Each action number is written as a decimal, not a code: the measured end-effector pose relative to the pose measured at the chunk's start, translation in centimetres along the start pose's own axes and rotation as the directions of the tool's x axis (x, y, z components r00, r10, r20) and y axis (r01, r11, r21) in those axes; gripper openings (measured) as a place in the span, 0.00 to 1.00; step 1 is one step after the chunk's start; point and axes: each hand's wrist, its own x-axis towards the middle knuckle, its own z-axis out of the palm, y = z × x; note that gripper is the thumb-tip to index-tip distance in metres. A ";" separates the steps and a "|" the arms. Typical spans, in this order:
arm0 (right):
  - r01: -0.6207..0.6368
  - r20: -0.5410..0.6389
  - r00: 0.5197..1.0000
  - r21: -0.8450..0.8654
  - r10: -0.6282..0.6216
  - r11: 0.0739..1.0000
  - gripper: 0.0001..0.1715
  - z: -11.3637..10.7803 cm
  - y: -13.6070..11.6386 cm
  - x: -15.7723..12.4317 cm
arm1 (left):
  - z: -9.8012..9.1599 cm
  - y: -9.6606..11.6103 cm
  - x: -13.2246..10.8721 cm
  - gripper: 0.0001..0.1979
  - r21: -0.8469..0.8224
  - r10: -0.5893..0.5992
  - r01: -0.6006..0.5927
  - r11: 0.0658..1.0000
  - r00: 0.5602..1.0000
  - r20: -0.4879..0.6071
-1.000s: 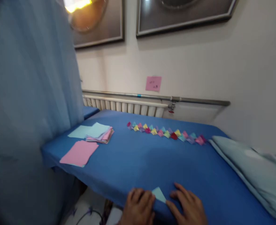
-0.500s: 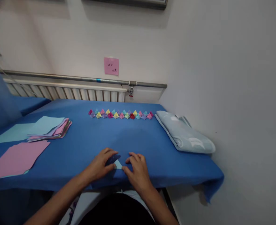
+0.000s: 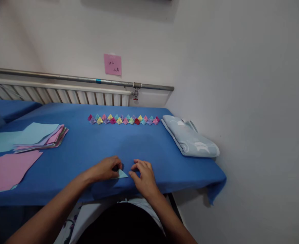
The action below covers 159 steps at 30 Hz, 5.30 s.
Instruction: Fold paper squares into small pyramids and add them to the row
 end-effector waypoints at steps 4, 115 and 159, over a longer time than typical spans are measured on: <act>-0.021 -0.007 1.000 0.004 0.021 1.000 0.01 -0.1 -0.1 0.1 | 0.2 0.2 0.1 0.16 -0.050 -0.041 0.043 0.998 0.999 0.030; 0.070 -0.058 0.997 0.450 -0.049 0.890 0.12 0.5 -3.6 -1.1 | 3.7 4.8 -4.0 0.08 -0.974 -0.509 -0.057 0.220 0.845 -0.164; -0.321 0.237 0.947 0.615 0.219 0.720 0.09 -0.5 -5.4 0.0 | 5.0 2.8 -4.3 0.18 -0.781 -0.200 -0.026 0.624 0.961 -0.192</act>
